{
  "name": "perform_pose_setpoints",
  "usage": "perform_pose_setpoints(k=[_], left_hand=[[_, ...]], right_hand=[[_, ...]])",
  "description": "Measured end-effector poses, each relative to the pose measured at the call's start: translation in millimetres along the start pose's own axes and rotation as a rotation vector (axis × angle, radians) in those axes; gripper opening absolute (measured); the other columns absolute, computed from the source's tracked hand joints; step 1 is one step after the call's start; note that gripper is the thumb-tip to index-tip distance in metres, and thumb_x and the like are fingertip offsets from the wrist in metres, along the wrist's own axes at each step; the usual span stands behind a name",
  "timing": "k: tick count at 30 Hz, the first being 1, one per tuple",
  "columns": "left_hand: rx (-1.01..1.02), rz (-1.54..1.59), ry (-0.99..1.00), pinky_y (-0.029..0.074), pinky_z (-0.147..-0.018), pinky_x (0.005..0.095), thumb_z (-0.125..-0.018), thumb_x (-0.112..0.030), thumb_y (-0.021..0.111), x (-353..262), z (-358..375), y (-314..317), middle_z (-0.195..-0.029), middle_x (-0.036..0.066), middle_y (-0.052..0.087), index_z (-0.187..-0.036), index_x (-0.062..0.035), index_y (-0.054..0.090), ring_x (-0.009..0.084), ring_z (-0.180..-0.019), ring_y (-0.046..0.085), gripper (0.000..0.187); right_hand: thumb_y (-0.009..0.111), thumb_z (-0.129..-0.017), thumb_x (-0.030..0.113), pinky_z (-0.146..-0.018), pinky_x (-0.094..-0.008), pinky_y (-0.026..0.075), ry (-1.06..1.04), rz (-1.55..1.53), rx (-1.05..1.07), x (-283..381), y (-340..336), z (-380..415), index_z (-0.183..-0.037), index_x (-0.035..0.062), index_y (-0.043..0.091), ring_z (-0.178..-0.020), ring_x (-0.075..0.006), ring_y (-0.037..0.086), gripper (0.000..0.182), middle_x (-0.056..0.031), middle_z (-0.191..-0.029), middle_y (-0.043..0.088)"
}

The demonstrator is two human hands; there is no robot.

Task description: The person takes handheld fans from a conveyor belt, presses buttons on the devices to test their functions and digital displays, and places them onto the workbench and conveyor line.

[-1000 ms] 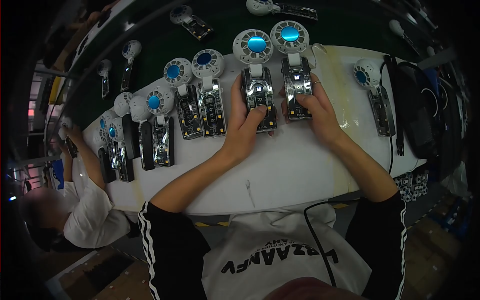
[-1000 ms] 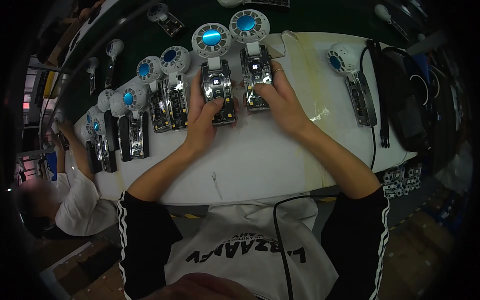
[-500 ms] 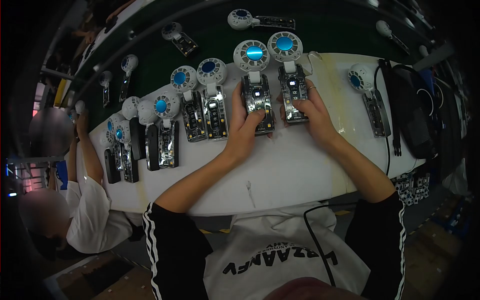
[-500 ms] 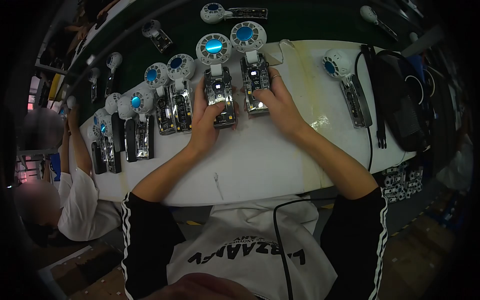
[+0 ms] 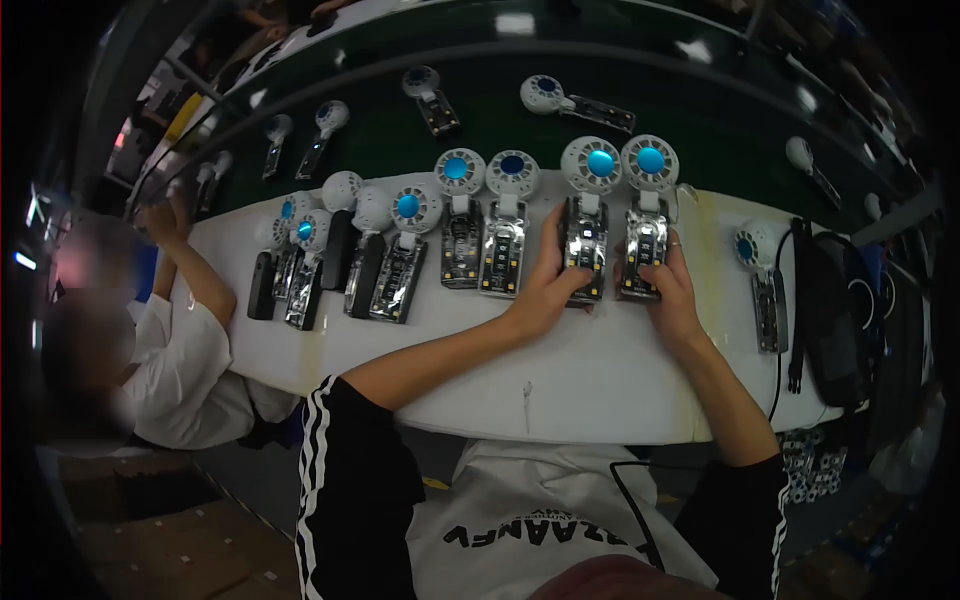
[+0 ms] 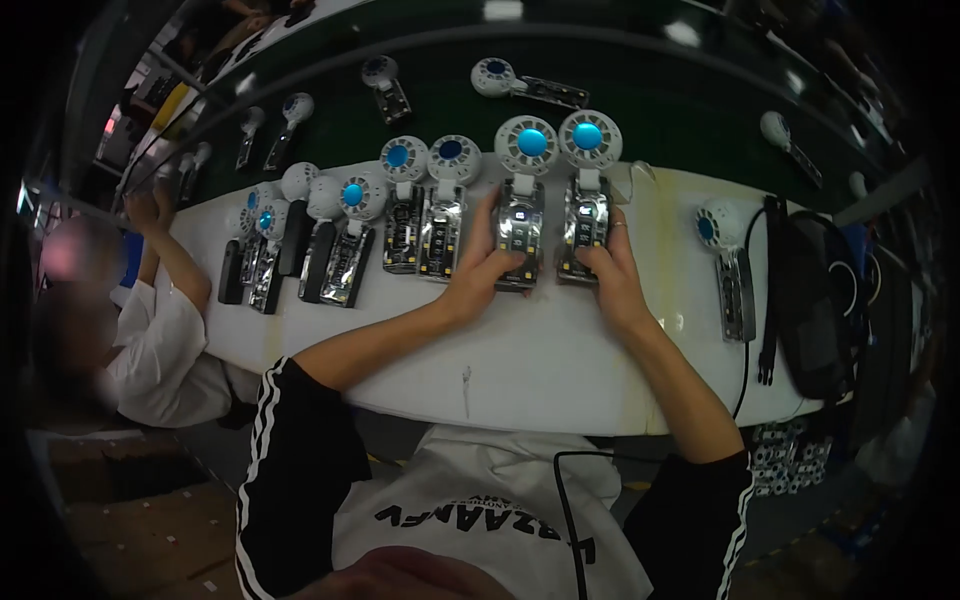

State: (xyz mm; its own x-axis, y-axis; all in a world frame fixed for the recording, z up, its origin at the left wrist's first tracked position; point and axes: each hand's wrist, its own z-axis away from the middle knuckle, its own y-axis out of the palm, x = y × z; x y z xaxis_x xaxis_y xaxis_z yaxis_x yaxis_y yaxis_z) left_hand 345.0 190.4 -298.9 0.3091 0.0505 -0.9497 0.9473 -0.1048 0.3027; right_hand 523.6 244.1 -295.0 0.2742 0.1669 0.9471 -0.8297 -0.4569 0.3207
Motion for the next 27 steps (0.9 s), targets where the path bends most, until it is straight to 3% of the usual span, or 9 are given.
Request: perform_pose_setpoints(k=[5, 8, 12, 15, 16, 19, 21, 24, 27], left_hand=[[-0.001, -0.084, 0.125, 0.036, -0.090, 0.0256, -0.077, -0.001, 0.047, -7.8, 1.8, 5.4, -0.129, 0.010, 0.033, -0.143, -0.0087, 0.000, 0.0142, -0.105, 0.041, 0.082], [-0.012, -0.049, 0.149, 0.036, -0.093, 0.0299, -0.078, -0.002, 0.049, -13.8, 6.9, 7.4, -0.131, 0.011, 0.032, -0.143, -0.0082, 0.001, 0.0175, -0.110, 0.040, 0.081], [0.041, -0.064, 0.302, 0.029, -0.100, 0.0347, -0.078, -0.007, 0.053, -47.3, 25.7, 9.7, -0.136, 0.015, 0.026, -0.141, -0.0050, 0.002, 0.0228, -0.122, 0.032, 0.082], [-0.032, 0.004, 0.265, 0.045, -0.081, 0.0277, -0.079, -0.015, 0.063, -87.9, 36.2, 12.6, -0.115, 0.013, 0.044, -0.136, -0.0034, 0.014, 0.0147, -0.099, 0.052, 0.075], [-0.102, 0.113, 0.255, 0.049, -0.063, 0.0234, -0.079, -0.019, 0.067, -109.2, 37.3, 19.5, -0.091, 0.007, 0.055, -0.119, -0.0005, 0.039, 0.0104, -0.074, 0.059, 0.052], [-0.083, 0.346, -0.056, 0.049, -0.055, 0.0282, -0.081, -0.015, 0.065, -155.6, 41.8, 14.0, -0.077, 0.005, 0.055, -0.090, -0.0036, 0.051, 0.0154, -0.060, 0.058, 0.020], [-0.209, -0.089, 0.196, 0.048, -0.053, 0.0287, -0.082, -0.013, 0.064, -182.9, 55.8, 2.3, -0.075, 0.005, 0.053, -0.093, -0.0027, 0.049, 0.0147, -0.060, 0.057, 0.021], [-0.264, -0.619, 0.662, 0.049, -0.056, 0.0283, -0.082, -0.014, 0.064, -232.3, 93.4, -29.3, -0.075, 0.005, 0.055, -0.094, -0.0023, 0.051, 0.0147, -0.061, 0.058, 0.021], [-0.299, -0.898, 0.963, 0.049, -0.058, 0.0278, -0.082, -0.014, 0.064, -279.4, 121.8, -52.4, -0.076, 0.005, 0.057, -0.095, -0.0019, 0.054, 0.0148, -0.062, 0.059, 0.021]], right_hand=[[0.044, -0.074, 0.010, -0.065, -0.0334, 0.050, -0.050, 0.016, 0.040, 7.5, 7.2, 3.4, -0.121, 0.0080, 0.035, -0.080, -0.0191, 0.057, 0.048, -0.0108, -0.104, 0.054], [0.043, -0.075, 0.006, -0.071, -0.0323, 0.049, -0.052, 0.030, 0.028, 20.0, 15.1, 11.7, -0.129, 0.0066, 0.026, -0.082, -0.0197, 0.057, 0.056, -0.0149, -0.105, 0.053], [0.054, -0.073, 0.013, -0.067, -0.0325, 0.049, -0.304, -0.005, 0.026, 46.3, 40.4, 19.9, -0.120, 0.0036, 0.036, -0.078, -0.0197, 0.056, 0.051, -0.0124, -0.096, 0.053], [0.057, -0.076, 0.018, -0.066, -0.0314, 0.048, -0.187, -0.148, 0.057, 83.5, 52.6, 19.9, -0.114, 0.0035, 0.041, -0.074, -0.0190, 0.056, 0.043, -0.0111, -0.092, 0.053], [0.060, -0.080, 0.021, -0.063, -0.0301, 0.047, -0.147, -0.242, 0.030, 97.0, 60.4, 19.7, -0.105, 0.0030, 0.046, -0.069, -0.0170, 0.055, 0.034, -0.0084, -0.083, 0.054], [0.059, -0.083, 0.019, -0.061, -0.0273, 0.045, -0.065, -0.116, 0.126, 118.4, 59.7, 12.7, -0.096, 0.0042, 0.048, -0.065, -0.0147, 0.054, 0.022, -0.0058, -0.074, 0.053], [0.058, -0.084, 0.016, -0.058, -0.0254, 0.043, -0.418, 0.805, -0.003, 138.0, 74.6, 22.8, -0.087, 0.0057, 0.047, -0.061, -0.0128, 0.050, 0.016, -0.0037, -0.066, 0.049], [0.047, -0.088, 0.012, -0.058, -0.0267, 0.043, -0.588, -0.083, 0.292, 189.9, 64.5, 43.1, -0.087, 0.0018, 0.049, -0.063, -0.0135, 0.051, 0.011, -0.0075, -0.074, 0.052], [0.052, -0.086, 0.015, -0.059, -0.0274, 0.044, -0.768, -0.234, 0.367, 237.2, 47.5, 50.1, -0.088, 0.0009, 0.052, -0.064, -0.0134, 0.052, 0.014, -0.0067, -0.074, 0.053]])
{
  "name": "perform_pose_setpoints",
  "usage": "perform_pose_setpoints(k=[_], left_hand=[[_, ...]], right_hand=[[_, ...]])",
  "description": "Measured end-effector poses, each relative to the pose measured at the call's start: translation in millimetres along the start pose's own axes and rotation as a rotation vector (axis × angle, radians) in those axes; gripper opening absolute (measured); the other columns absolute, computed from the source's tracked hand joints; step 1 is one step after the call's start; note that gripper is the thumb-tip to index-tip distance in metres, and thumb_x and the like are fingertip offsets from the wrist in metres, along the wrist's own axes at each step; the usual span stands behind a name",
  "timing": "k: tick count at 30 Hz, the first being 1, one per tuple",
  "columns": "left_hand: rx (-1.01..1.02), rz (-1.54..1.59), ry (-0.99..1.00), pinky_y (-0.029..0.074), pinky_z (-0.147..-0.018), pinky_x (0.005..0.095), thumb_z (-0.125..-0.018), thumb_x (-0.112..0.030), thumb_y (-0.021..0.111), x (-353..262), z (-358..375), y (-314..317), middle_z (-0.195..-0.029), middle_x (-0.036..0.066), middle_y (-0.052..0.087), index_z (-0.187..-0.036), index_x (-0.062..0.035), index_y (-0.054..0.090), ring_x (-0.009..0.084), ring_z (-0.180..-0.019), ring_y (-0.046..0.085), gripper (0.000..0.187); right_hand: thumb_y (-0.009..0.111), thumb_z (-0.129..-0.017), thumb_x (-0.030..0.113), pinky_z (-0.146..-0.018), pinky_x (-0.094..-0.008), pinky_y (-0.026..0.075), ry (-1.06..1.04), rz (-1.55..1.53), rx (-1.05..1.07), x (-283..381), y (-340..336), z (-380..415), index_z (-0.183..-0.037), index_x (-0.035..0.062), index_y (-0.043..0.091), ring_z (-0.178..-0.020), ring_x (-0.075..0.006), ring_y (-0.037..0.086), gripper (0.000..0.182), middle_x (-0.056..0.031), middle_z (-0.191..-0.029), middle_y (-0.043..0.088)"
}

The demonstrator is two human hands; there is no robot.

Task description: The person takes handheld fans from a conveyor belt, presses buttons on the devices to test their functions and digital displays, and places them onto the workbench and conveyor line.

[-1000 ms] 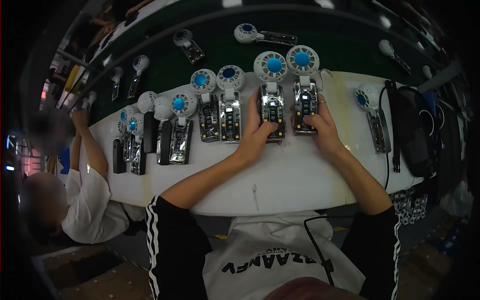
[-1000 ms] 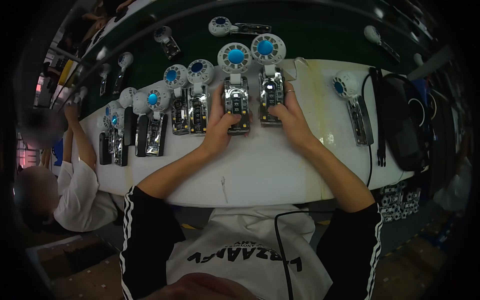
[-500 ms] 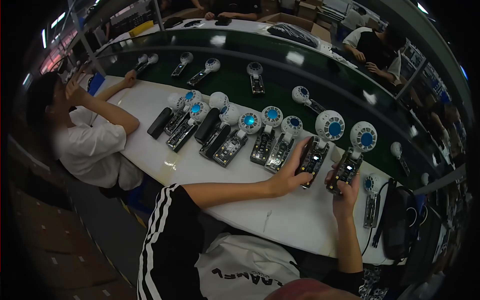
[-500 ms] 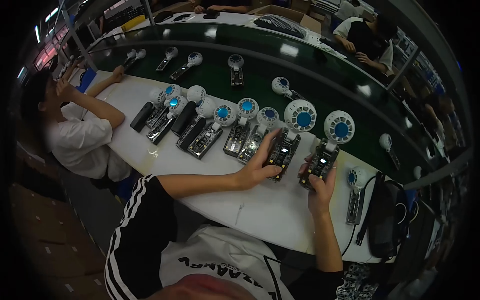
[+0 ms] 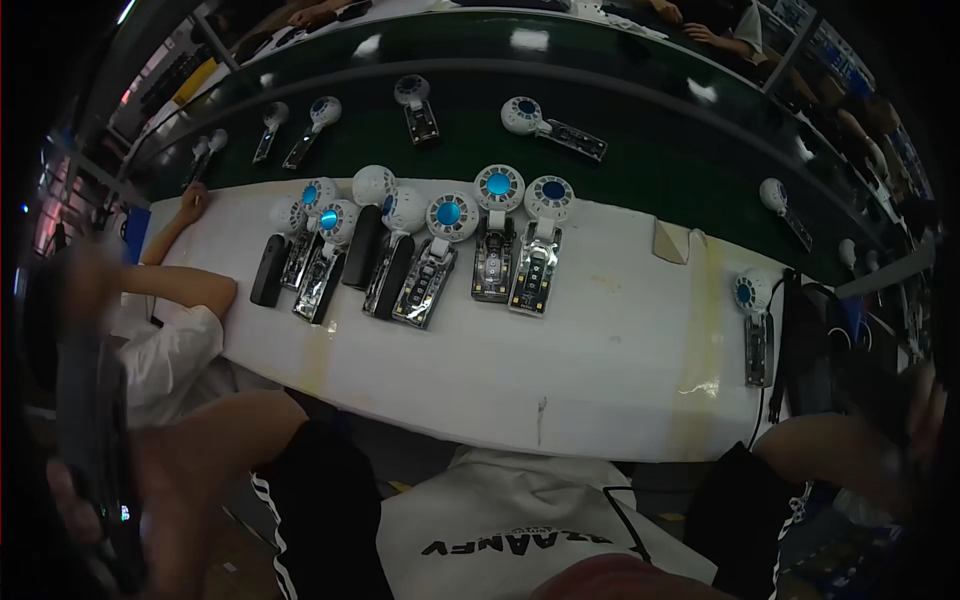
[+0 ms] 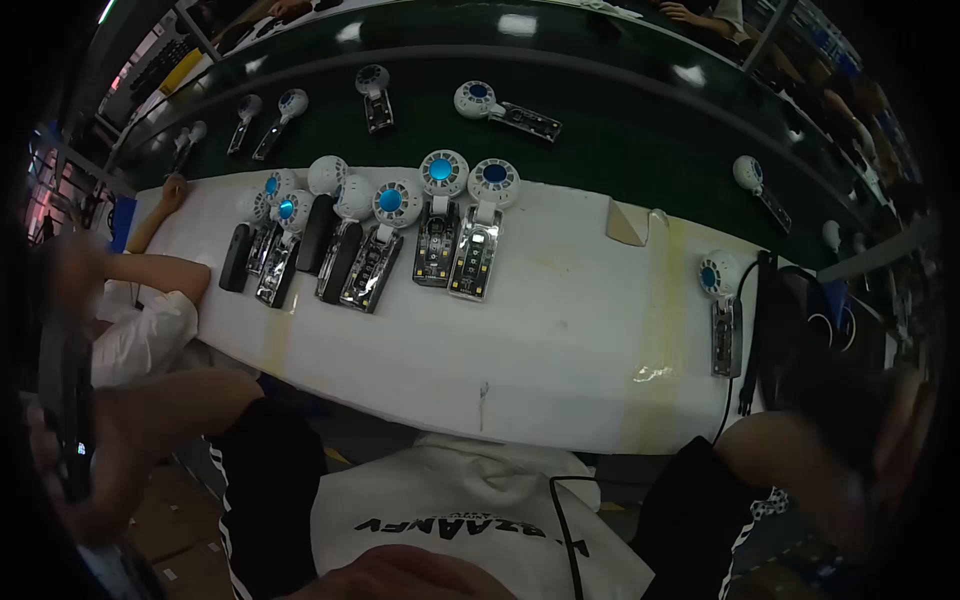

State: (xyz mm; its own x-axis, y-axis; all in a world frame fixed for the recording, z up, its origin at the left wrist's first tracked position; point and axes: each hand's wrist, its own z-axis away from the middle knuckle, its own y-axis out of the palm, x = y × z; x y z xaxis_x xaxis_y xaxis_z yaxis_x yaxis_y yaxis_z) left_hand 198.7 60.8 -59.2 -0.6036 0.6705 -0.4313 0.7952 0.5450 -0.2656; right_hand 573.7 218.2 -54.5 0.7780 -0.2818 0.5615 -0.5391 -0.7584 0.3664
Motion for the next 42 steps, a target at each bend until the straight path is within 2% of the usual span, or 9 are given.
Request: perform_pose_setpoints(k=[4, 9, 11, 16, 21, 25, 29, 35, 42], left_hand=[[-0.140, -0.059, 0.022, 0.049, -0.061, 0.0272, -0.082, -0.015, 0.064, 24.5, -29.0, 4.0, -0.077, 0.005, 0.060, -0.096, -0.0013, 0.056, 0.0148, -0.063, 0.060, 0.021], [0.030, 0.338, -0.774, 0.054, -0.053, 0.0245, -0.074, -0.017, 0.072, 187.1, -53.7, 104.8, -0.078, 0.006, 0.062, -0.091, -0.0002, 0.060, 0.0120, -0.062, 0.061, 0.027], [0.086, 0.239, -0.884, 0.052, -0.062, 0.0284, -0.070, -0.014, 0.074, 255.7, -39.3, 129.1, -0.082, 0.010, 0.065, -0.089, 0.0007, 0.063, 0.0162, -0.069, 0.063, 0.026], [0.220, -0.451, -0.949, 0.049, -0.078, 0.0360, -0.059, -0.030, 0.080, 343.7, -17.3, 135.4, -0.096, 0.020, 0.065, -0.097, 0.0041, 0.061, 0.0305, -0.088, 0.063, 0.055], [0.277, -0.899, -0.924, 0.045, -0.086, 0.0481, -0.072, -0.044, 0.068, 373.6, -2.2, 86.3, -0.112, 0.025, 0.055, -0.113, 0.0015, 0.048, 0.0389, -0.108, 0.052, 0.064], [0.344, -1.107, -1.190, 0.041, -0.092, 0.0482, -0.069, -0.042, 0.073, 363.6, 4.5, 64.5, -0.132, 0.023, 0.034, -0.130, -0.0047, 0.032, 0.0408, -0.113, 0.046, 0.082], [0.223, -1.090, -1.173, 0.043, -0.093, 0.0440, -0.065, -0.032, 0.076, 415.0, 28.9, 38.6, -0.130, 0.030, 0.031, -0.133, -0.0051, 0.021, 0.0431, -0.113, 0.046, 0.092], [0.298, -1.083, -0.989, 0.044, -0.090, 0.0443, -0.067, -0.016, 0.067, 417.7, 33.2, 2.8, -0.119, 0.030, 0.044, -0.132, -0.0069, 0.026, 0.0436, -0.101, 0.053, 0.077], [0.287, -0.811, -0.464, 0.045, -0.085, 0.0402, -0.070, 0.002, 0.058, 173.9, 29.7, 52.8, -0.117, 0.020, 0.045, -0.130, -0.0079, 0.037, 0.0385, -0.103, 0.052, 0.064]], right_hand=[[0.060, -0.083, 0.018, -0.061, -0.0284, 0.045, -0.030, 0.195, -0.127, -12.4, -33.5, -44.1, -0.089, -0.0002, 0.056, -0.066, -0.0134, 0.054, 0.020, -0.0057, -0.073, 0.054], [0.075, -0.073, 0.025, -0.057, -0.0253, 0.048, 0.305, 1.393, -0.162, -183.0, -103.5, -72.8, -0.090, 0.0012, 0.063, -0.064, -0.0129, 0.062, 0.031, -0.0060, -0.074, 0.065], [0.079, -0.064, 0.023, -0.069, -0.0315, 0.051, 0.715, 1.313, -0.150, -223.4, -120.7, -70.1, -0.092, 0.0010, 0.064, -0.079, -0.0211, 0.066, 0.039, -0.0134, -0.085, 0.067], [0.074, -0.066, 0.018, -0.079, -0.0405, 0.049, 0.598, 1.694, -0.039, -292.7, -139.0, -57.8, -0.108, -0.0019, 0.054, -0.095, -0.0330, 0.060, 0.051, -0.0208, -0.103, 0.060], [0.067, -0.071, 0.016, -0.088, -0.0403, 0.042, 0.125, 1.622, 0.325, -332.6, -103.9, -49.9, -0.113, -0.0029, 0.047, -0.104, -0.0338, 0.050, 0.050, -0.0214, -0.111, 0.052], [0.064, -0.077, 0.026, -0.088, -0.0389, 0.043, 0.605, 1.597, 0.538, -373.3, -77.0, -46.0, -0.115, -0.0032, 0.047, -0.105, -0.0315, 0.051, 0.051, -0.0200, -0.112, 0.052], [0.063, -0.078, 0.025, -0.087, -0.0394, 0.044, 0.560, 1.622, 0.508, -396.2, -79.9, -45.1, -0.112, -0.0034, 0.049, -0.106, -0.0307, 0.051, 0.047, -0.0197, -0.113, 0.051], [0.060, -0.081, 0.020, -0.080, -0.0407, 0.050, 0.609, 1.454, 0.340, -322.3, -74.8, -19.2, -0.105, -0.0043, 0.051, -0.094, -0.0343, 0.059, 0.035, -0.0215, -0.103, 0.056], [0.058, -0.081, 0.015, -0.075, -0.0399, 0.050, 0.569, 1.689, 0.288, -193.6, -69.4, 38.0, -0.109, -0.0047, 0.049, -0.090, -0.0330, 0.059, 0.035, -0.0196, -0.102, 0.056]])
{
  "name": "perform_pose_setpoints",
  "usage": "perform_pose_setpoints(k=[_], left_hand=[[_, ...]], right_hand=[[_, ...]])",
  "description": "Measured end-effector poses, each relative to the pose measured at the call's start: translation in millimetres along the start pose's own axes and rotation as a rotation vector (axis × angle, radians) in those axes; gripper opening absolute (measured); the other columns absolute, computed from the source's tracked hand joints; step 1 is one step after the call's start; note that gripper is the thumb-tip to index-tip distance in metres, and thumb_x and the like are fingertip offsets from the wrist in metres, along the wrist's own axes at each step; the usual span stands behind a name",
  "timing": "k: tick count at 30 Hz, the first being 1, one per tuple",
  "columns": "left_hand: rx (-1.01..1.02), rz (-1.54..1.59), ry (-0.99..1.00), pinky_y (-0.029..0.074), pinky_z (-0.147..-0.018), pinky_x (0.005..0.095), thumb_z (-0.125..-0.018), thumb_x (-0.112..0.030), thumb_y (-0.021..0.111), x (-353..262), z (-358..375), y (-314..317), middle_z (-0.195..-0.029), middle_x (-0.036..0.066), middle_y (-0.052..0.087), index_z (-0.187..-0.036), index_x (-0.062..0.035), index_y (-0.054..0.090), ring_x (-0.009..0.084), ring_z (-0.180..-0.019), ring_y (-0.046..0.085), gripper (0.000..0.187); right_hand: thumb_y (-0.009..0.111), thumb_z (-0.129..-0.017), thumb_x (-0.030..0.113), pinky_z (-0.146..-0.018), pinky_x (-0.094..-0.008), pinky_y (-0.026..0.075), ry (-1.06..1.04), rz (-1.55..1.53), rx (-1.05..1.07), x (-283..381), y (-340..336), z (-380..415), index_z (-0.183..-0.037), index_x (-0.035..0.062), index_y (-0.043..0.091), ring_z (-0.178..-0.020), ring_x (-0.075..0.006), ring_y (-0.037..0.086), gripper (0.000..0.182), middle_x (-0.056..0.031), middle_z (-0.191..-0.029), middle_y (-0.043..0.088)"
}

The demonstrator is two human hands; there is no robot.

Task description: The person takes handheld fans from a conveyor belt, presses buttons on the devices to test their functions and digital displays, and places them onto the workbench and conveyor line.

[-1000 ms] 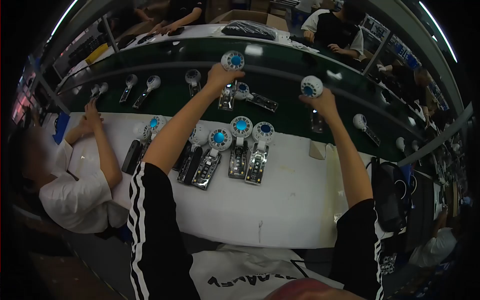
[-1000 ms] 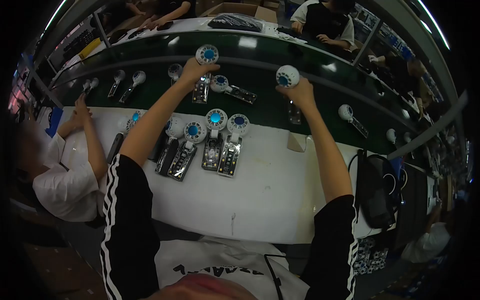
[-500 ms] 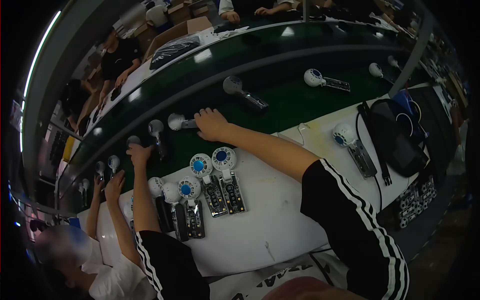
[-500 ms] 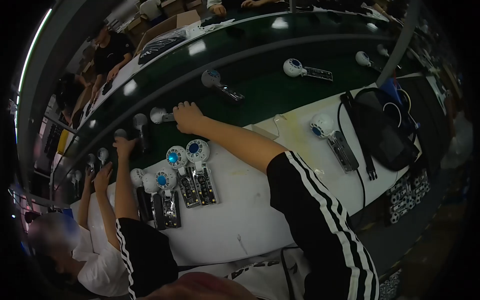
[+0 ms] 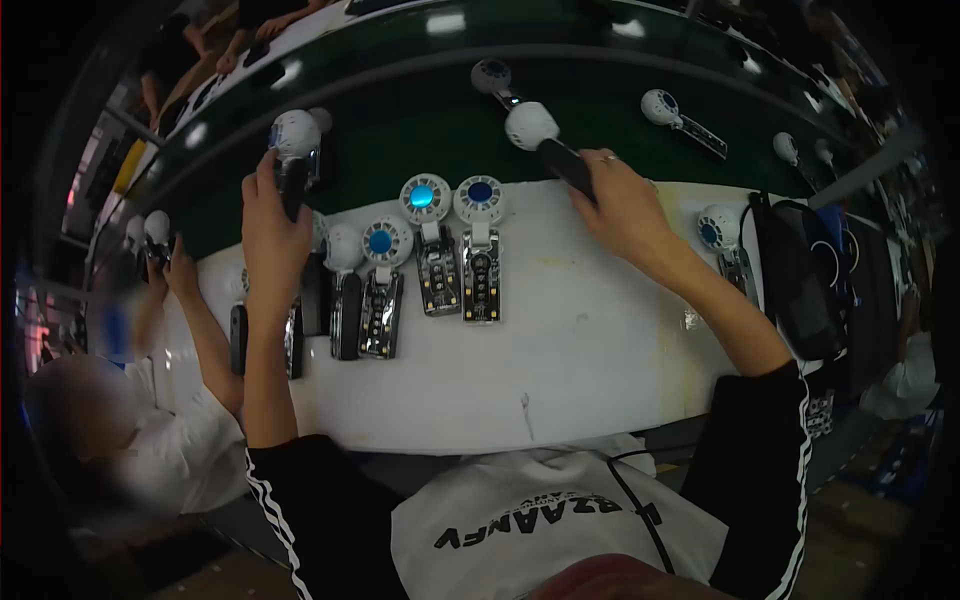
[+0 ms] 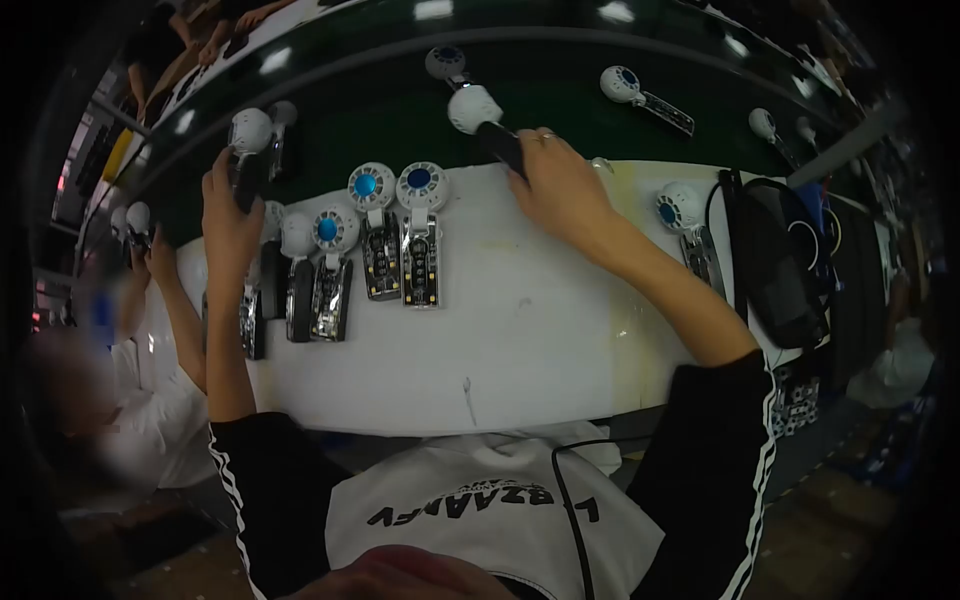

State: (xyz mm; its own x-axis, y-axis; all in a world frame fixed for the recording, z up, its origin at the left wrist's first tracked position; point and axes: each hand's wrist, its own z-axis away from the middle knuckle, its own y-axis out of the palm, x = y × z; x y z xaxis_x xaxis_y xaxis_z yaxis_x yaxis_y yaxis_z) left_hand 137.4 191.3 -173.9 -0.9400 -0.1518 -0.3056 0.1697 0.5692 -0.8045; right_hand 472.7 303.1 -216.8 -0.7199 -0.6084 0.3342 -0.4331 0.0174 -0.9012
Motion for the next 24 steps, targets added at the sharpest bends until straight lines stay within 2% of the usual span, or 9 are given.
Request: perform_pose_setpoints(k=[4, 7, 9, 12, 14, 15, 18, 21, 24], left_hand=[[-0.042, 0.096, 0.140, 0.046, -0.084, 0.0395, -0.065, 0.009, 0.058, -49.9, 97.3, -24.7, -0.119, 0.019, 0.045, -0.128, -0.0067, 0.042, 0.0374, -0.102, 0.052, 0.066], [-0.049, 0.165, 0.141, 0.046, -0.080, 0.0376, -0.061, 0.009, 0.060, -59.4, 167.9, -24.6, -0.117, 0.018, 0.048, -0.125, -0.0063, 0.048, 0.0332, -0.099, 0.052, 0.067], [0.044, 0.214, 0.121, 0.046, -0.076, 0.0356, -0.059, 0.008, 0.063, -56.5, 203.8, -21.6, -0.116, 0.017, 0.049, -0.124, -0.0072, 0.049, 0.0301, -0.094, 0.053, 0.068], [0.147, 0.201, 0.091, 0.046, -0.076, 0.0360, -0.059, 0.006, 0.064, -50.5, 229.5, -17.0, -0.114, 0.015, 0.050, -0.123, -0.0099, 0.052, 0.0293, -0.091, 0.053, 0.066], [0.144, 0.123, 0.118, 0.045, -0.077, 0.0359, -0.065, 0.001, 0.067, -46.6, 234.5, -17.6, -0.111, 0.014, 0.050, -0.122, -0.0109, 0.053, 0.0290, -0.091, 0.052, 0.060], [0.155, 0.087, 0.143, 0.045, -0.076, 0.0359, -0.067, -0.005, 0.069, -45.1, 234.9, -17.5, -0.110, 0.014, 0.050, -0.120, -0.0104, 0.054, 0.0286, -0.091, 0.052, 0.055], [0.152, 0.015, 0.193, 0.043, -0.074, 0.0363, -0.071, -0.014, 0.071, -39.1, 229.9, -15.9, -0.109, 0.012, 0.051, -0.117, -0.0097, 0.055, 0.0281, -0.090, 0.052, 0.048], [0.109, -0.023, 0.213, 0.040, -0.074, 0.0373, -0.072, -0.017, 0.071, -37.0, 224.0, -14.8, -0.108, 0.011, 0.051, -0.112, -0.0086, 0.057, 0.0280, -0.089, 0.051, 0.043], [0.020, 0.023, 0.276, 0.038, -0.075, 0.0379, -0.071, -0.014, 0.071, -48.8, 221.3, -13.0, -0.105, 0.011, 0.052, -0.108, -0.0072, 0.058, 0.0281, -0.090, 0.051, 0.039]], right_hand=[[0.061, -0.077, 0.014, -0.072, -0.0398, 0.051, 0.035, 0.062, 0.015, 5.9, -8.3, 63.8, -0.111, -0.0025, 0.048, -0.087, -0.0339, 0.059, 0.040, -0.0177, -0.101, 0.055], [0.063, -0.074, 0.014, -0.071, -0.0403, 0.051, 0.026, 0.070, 0.049, 11.8, -1.4, 91.5, -0.112, -0.0020, 0.046, -0.087, -0.0346, 0.058, 0.044, -0.0173, -0.104, 0.054], [0.064, -0.073, 0.014, -0.070, -0.0407, 0.051, -0.018, 0.060, 0.036, 19.1, 6.2, 101.0, -0.112, -0.0019, 0.045, -0.087, -0.0349, 0.058, 0.046, -0.0175, -0.107, 0.052], [0.064, -0.072, 0.014, -0.069, -0.0410, 0.051, -0.083, -0.003, 0.083, 41.2, 17.3, 102.2, -0.114, -0.0018, 0.044, -0.086, -0.0351, 0.058, 0.049, -0.0193, -0.117, 0.046], [0.065, -0.073, 0.016, -0.069, -0.0408, 0.051, -0.070, -0.090, 0.117, 49.7, 22.7, 100.9, -0.116, -0.0022, 0.043, -0.085, -0.0344, 0.059, 0.052, -0.0206, -0.122, 0.041], [0.065, -0.073, 0.016, -0.069, -0.0408, 0.051, -0.077, -0.096, 0.094, 54.2, 20.5, 99.2, -0.116, -0.0022, 0.043, -0.085, -0.0344, 0.059, 0.052, -0.0206, -0.122, 0.041], [0.064, -0.076, 0.021, -0.071, -0.0405, 0.050, -0.031, -0.277, 0.291, 65.4, 8.8, 96.1, -0.114, -0.0026, 0.043, -0.080, -0.0324, 0.060, 0.049, -0.0191, -0.117, 0.044], [0.062, -0.078, 0.017, -0.068, -0.0379, 0.049, -0.065, -0.404, 0.257, 35.2, 8.1, 77.7, -0.114, -0.0012, 0.044, -0.080, -0.0306, 0.058, 0.044, -0.0165, -0.118, 0.044], [0.062, -0.078, 0.016, -0.083, -0.0371, 0.045, -0.084, 0.096, -0.098, -13.6, -6.5, 40.0, -0.117, -0.0022, 0.045, -0.102, -0.0297, 0.052, 0.046, -0.0169, -0.116, 0.048]])
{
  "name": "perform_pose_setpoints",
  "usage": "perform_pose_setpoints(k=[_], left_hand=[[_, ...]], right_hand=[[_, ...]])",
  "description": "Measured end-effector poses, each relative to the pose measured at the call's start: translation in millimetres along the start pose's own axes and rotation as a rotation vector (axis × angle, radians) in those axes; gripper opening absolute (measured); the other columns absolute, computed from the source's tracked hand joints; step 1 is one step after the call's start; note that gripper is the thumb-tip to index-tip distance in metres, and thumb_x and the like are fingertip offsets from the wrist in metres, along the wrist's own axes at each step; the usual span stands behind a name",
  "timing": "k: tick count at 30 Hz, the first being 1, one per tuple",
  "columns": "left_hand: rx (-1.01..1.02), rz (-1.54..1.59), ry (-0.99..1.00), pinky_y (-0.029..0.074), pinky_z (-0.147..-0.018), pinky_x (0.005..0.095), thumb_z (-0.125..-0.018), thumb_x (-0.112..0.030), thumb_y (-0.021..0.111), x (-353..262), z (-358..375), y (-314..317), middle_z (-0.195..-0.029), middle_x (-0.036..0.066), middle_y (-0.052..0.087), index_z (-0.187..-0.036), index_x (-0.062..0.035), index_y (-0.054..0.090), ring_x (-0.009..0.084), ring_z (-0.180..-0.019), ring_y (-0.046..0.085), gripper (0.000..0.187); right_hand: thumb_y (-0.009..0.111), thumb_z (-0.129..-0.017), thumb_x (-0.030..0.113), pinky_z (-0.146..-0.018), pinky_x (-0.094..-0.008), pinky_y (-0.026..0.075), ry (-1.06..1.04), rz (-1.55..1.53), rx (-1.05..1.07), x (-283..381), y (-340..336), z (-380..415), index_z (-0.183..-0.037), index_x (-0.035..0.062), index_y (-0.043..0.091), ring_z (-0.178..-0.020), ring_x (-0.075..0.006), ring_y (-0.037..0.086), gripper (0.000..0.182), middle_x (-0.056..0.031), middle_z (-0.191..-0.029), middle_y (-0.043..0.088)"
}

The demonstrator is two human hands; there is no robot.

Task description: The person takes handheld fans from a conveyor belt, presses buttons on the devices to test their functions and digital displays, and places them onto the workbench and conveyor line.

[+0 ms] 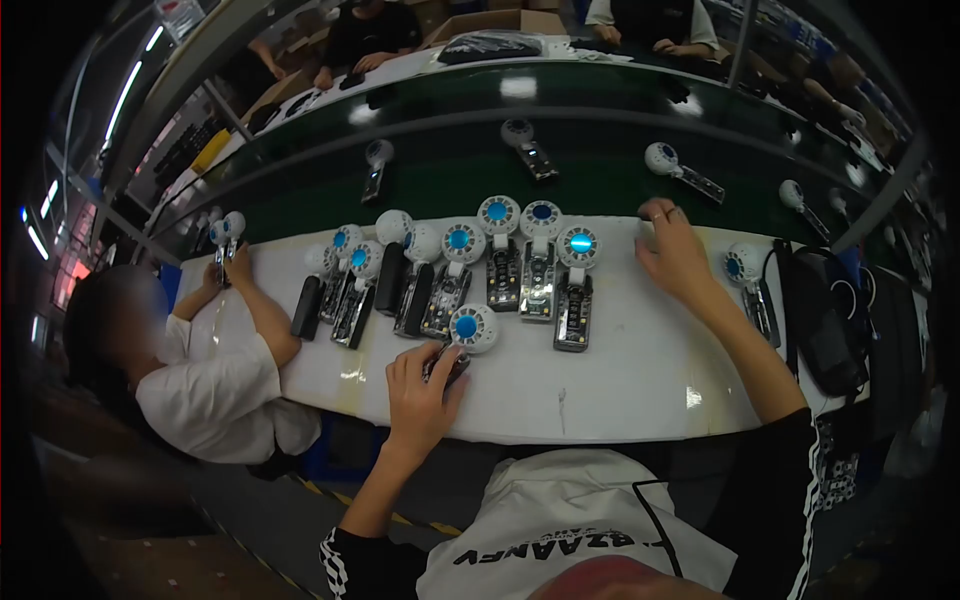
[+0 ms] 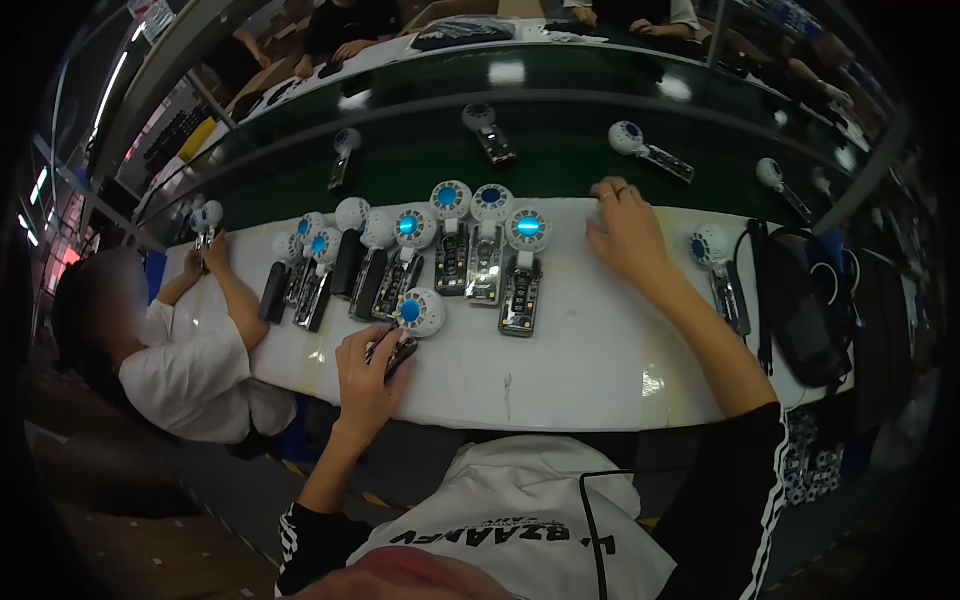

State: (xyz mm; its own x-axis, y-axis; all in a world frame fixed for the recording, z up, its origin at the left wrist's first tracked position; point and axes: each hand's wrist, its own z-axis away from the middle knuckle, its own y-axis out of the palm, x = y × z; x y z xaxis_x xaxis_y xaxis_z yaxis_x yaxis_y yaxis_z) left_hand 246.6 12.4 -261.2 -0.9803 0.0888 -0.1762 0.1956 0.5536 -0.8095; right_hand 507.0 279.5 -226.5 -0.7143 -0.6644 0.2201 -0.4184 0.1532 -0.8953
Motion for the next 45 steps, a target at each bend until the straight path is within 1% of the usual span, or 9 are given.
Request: perform_pose_setpoints(k=[4, 8, 14, 19, 26, 27, 34, 40, 45], left_hand=[[-0.012, 0.357, 0.072, 0.042, -0.075, 0.0350, -0.071, -0.007, 0.068, -44.8, -25.7, -2.4, -0.098, 0.011, 0.055, -0.100, -0.0037, 0.058, 0.0269, -0.087, 0.053, 0.031], [0.126, 0.900, 0.111, 0.045, -0.074, 0.0323, -0.075, -0.006, 0.066, -97.3, -50.4, 24.9, -0.092, 0.013, 0.055, -0.098, -0.0020, 0.057, 0.0266, -0.084, 0.055, 0.026], [0.512, 1.366, -0.192, 0.048, -0.071, 0.0269, -0.086, -0.020, 0.060, -131.3, -87.8, 109.5, -0.094, 0.010, 0.056, -0.106, -0.0012, 0.049, 0.0162, -0.085, 0.057, 0.030], [0.679, 1.828, -0.820, 0.051, -0.071, 0.0312, -0.088, -0.041, 0.055, -145.4, -124.1, 114.8, -0.099, 0.010, 0.055, -0.112, -0.0021, 0.045, 0.0178, -0.091, 0.056, 0.047], [0.765, 1.920, -0.705, 0.048, -0.069, 0.0243, -0.086, -0.017, 0.060, -157.1, -100.4, 94.1, -0.090, 0.004, 0.055, -0.107, 0.0006, 0.046, 0.0104, -0.078, 0.055, 0.031], [0.717, 1.869, -0.680, 0.048, -0.070, 0.0245, -0.086, -0.017, 0.059, -154.2, -95.6, 95.6, -0.091, 0.005, 0.056, -0.108, 0.0012, 0.044, 0.0103, -0.079, 0.056, 0.032], [0.634, 1.925, -0.802, 0.054, -0.062, 0.0315, -0.092, -0.021, 0.050, -123.9, -99.4, 101.1, -0.098, 0.016, 0.058, -0.116, -0.0072, 0.028, 0.0197, -0.077, 0.062, 0.036], [0.535, 2.040, -0.709, 0.051, -0.073, 0.0314, -0.089, -0.016, 0.053, -111.6, -97.5, 104.0, -0.100, 0.015, 0.057, -0.127, -0.0054, 0.021, 0.0184, -0.088, 0.059, 0.051], [0.788, 2.045, -0.636, 0.048, -0.080, 0.0321, -0.076, -0.001, 0.065, -106.1, -96.0, 95.6, -0.104, 0.014, 0.055, -0.124, -0.0031, 0.017, 0.0180, -0.094, 0.056, 0.068]], right_hand=[[0.063, -0.078, 0.020, -0.091, -0.0371, 0.043, 0.137, 0.460, -0.162, -94.3, 7.5, -43.8, -0.118, -0.0030, 0.045, -0.118, -0.0300, 0.042, 0.049, -0.0185, -0.126, 0.044], [0.068, -0.076, 0.034, -0.090, -0.0378, 0.044, 0.414, 0.184, 0.372, -161.5, 18.0, -77.2, -0.114, -0.0039, 0.049, -0.109, -0.0346, 0.051, 0.057, -0.0237, -0.118, 0.050], [0.050, -0.087, 0.048, -0.065, -0.0389, 0.044, 0.374, -0.120, 0.194, -104.3, 19.1, -67.1, -0.080, -0.0033, 0.053, -0.072, -0.0347, 0.059, 0.051, -0.0220, -0.079, 0.059], [0.054, -0.086, 0.038, -0.062, -0.0422, 0.044, 0.273, -0.196, 0.173, 8.7, -48.1, 34.0, -0.093, -0.0067, 0.050, -0.072, -0.0399, 0.057, 0.045, -0.0245, -0.079, 0.057], [0.056, -0.086, 0.023, -0.061, -0.0350, 0.046, 0.194, -0.307, 0.533, 40.1, -100.9, 114.9, -0.102, -0.0001, 0.050, -0.074, -0.0284, 0.058, 0.029, -0.0141, -0.082, 0.056], [0.056, -0.087, 0.018, -0.061, -0.0303, 0.045, 0.248, -0.468, 0.681, 30.4, -105.6, 103.0, -0.100, 0.0012, 0.053, -0.074, -0.0228, 0.058, 0.022, -0.0118, -0.082, 0.057], [0.061, -0.080, 0.021, -0.083, -0.0399, 0.044, 0.182, 0.367, -0.007, -197.6, -71.3, 24.0, -0.104, -0.0020, 0.055, -0.098, -0.0324, 0.055, 0.034, -0.0196, -0.106, 0.055], [0.062, -0.079, 0.034, -0.094, -0.0418, 0.039, 0.374, 0.422, 0.329, -339.0, -41.0, -7.7, -0.121, -0.0058, 0.045, -0.114, -0.0371, 0.047, 0.060, -0.0256, -0.123, 0.047], [0.067, -0.073, 0.040, -0.078, -0.0441, 0.047, 0.588, 0.483, 0.595, -342.5, -44.7, -43.3, -0.103, -0.0126, 0.054, -0.095, -0.0382, 0.059, 0.062, -0.0302, -0.098, 0.059]])
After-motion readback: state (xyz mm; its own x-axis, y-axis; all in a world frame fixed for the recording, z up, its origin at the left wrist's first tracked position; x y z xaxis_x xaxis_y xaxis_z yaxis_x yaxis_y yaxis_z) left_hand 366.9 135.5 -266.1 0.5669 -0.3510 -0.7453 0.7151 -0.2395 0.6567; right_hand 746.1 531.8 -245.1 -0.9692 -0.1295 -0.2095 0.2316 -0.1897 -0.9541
